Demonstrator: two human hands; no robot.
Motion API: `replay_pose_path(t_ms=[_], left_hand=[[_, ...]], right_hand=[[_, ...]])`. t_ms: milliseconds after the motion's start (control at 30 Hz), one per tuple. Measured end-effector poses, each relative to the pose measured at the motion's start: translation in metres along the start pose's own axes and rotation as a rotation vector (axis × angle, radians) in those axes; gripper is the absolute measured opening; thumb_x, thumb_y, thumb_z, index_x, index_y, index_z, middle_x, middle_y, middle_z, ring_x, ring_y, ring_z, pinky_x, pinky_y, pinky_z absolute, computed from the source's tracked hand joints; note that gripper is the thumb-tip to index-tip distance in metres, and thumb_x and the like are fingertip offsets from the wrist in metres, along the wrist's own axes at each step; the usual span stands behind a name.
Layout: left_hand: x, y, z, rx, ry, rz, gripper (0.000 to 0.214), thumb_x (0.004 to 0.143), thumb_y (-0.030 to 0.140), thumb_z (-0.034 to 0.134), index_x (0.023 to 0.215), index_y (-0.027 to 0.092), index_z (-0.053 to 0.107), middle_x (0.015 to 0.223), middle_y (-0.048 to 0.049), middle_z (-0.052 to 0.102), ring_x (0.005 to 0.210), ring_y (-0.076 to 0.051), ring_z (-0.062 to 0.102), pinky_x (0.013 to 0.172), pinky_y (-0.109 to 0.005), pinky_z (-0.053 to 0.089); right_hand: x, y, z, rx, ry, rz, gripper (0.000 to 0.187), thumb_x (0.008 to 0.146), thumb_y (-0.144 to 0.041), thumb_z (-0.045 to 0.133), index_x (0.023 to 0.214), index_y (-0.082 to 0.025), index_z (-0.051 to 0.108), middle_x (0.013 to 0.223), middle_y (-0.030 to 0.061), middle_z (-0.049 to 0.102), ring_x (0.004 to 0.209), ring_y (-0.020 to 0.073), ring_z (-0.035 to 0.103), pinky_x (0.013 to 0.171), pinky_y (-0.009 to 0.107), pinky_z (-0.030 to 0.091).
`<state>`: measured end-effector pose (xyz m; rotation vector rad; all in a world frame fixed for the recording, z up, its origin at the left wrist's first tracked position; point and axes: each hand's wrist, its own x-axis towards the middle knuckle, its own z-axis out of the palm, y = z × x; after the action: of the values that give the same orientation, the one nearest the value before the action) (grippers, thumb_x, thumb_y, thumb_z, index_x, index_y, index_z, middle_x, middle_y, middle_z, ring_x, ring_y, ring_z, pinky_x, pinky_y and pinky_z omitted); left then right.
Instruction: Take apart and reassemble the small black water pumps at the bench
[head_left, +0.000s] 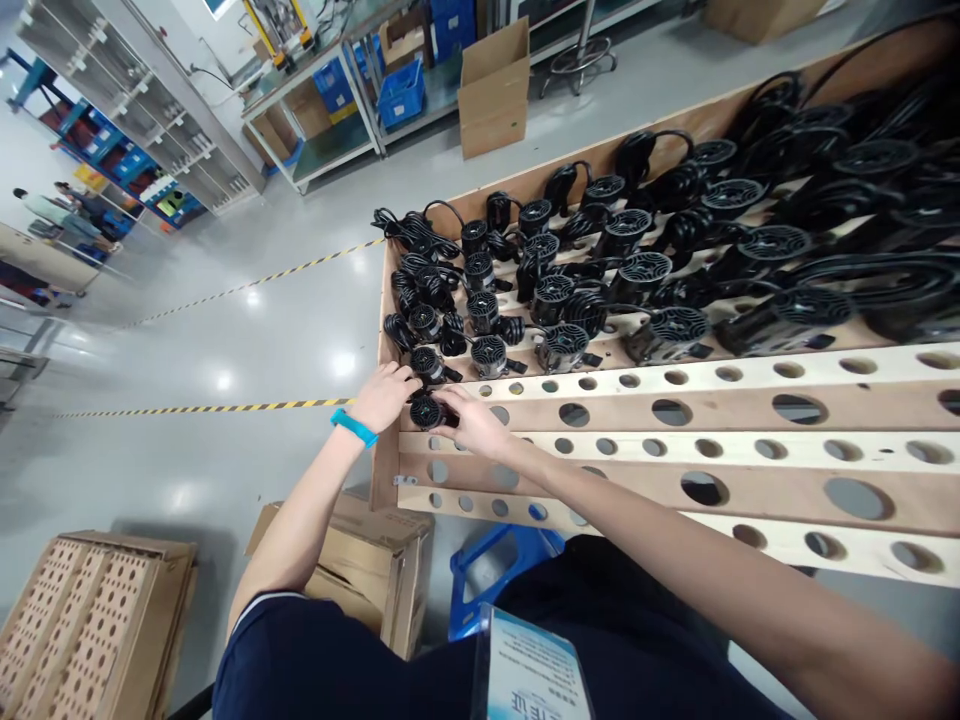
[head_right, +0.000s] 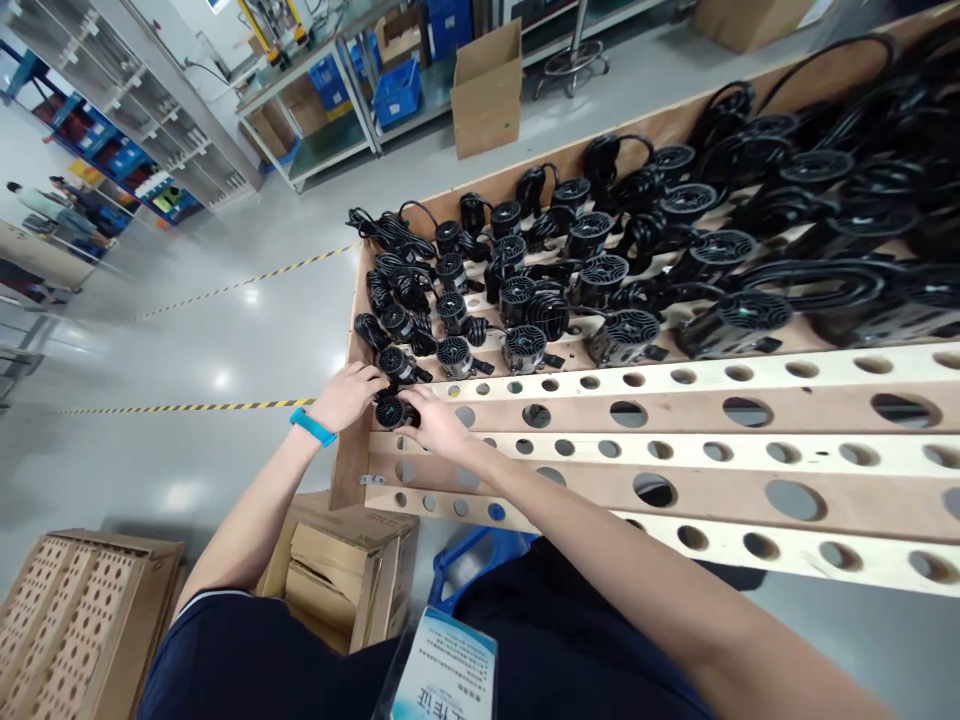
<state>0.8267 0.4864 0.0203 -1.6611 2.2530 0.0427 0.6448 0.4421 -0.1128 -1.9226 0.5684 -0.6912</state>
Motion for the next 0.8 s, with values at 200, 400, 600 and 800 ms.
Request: replay_pose_path(t_ms=[200,400,600,800], left_hand=[[0.009,0.006,0.007,-0.035,0.036,-0.007,0.031,0.1,0.015,0.043,0.11,0.02,0.072,0.109,-0.0107,0.064,0.108,-0.027,0.051,0.099,-0.042,0.044],[-0.001,0.0,0.008,-0.081,0.12,-0.054,0.046,0.092,0.005,0.043,0.134,0.018,0.057,0.131,-0.0133,0.051,0.117,-0.024,0.053,0.102,-0.041,0.05],[-0.002,-0.005,-0.001,-0.123,0.115,-0.009,0.049,0.084,-0.002,0.048,0.128,0.017,0.058,0.121,-0.0111,0.058,0.114,-0.022,0.06,0.101,-0.034,0.053],[0.022,0.0,-0.051,-0.078,0.109,0.116,0.039,0.085,0.002,0.053,0.118,0.018,0.065,0.112,-0.0112,0.065,0.107,-0.027,0.064,0.098,-0.043,0.054]], right_hand=[[-0.005,-0.004,0.001,0.004,-0.023,-0.018,0.053,0.083,-0.018,0.077,0.133,-0.018,0.058,0.132,0.0168,0.058,0.126,0.0317,0.059,0.111,0.053,0.047],[-0.033,-0.013,-0.04,-0.008,-0.026,0.005,0.038,0.086,-0.018,0.072,0.123,-0.021,0.068,0.128,0.0133,0.065,0.121,0.0294,0.064,0.109,0.05,0.05],[-0.098,-0.015,-0.093,-0.004,0.043,0.132,0.025,0.096,-0.038,0.058,0.104,-0.023,0.077,0.108,0.0093,0.076,0.098,0.0287,0.074,0.088,0.045,0.061],[-0.127,-0.094,-0.165,0.023,0.205,0.114,0.03,0.096,-0.047,0.059,0.105,-0.027,0.079,0.102,0.0065,0.078,0.091,0.0264,0.075,0.081,0.041,0.064]])
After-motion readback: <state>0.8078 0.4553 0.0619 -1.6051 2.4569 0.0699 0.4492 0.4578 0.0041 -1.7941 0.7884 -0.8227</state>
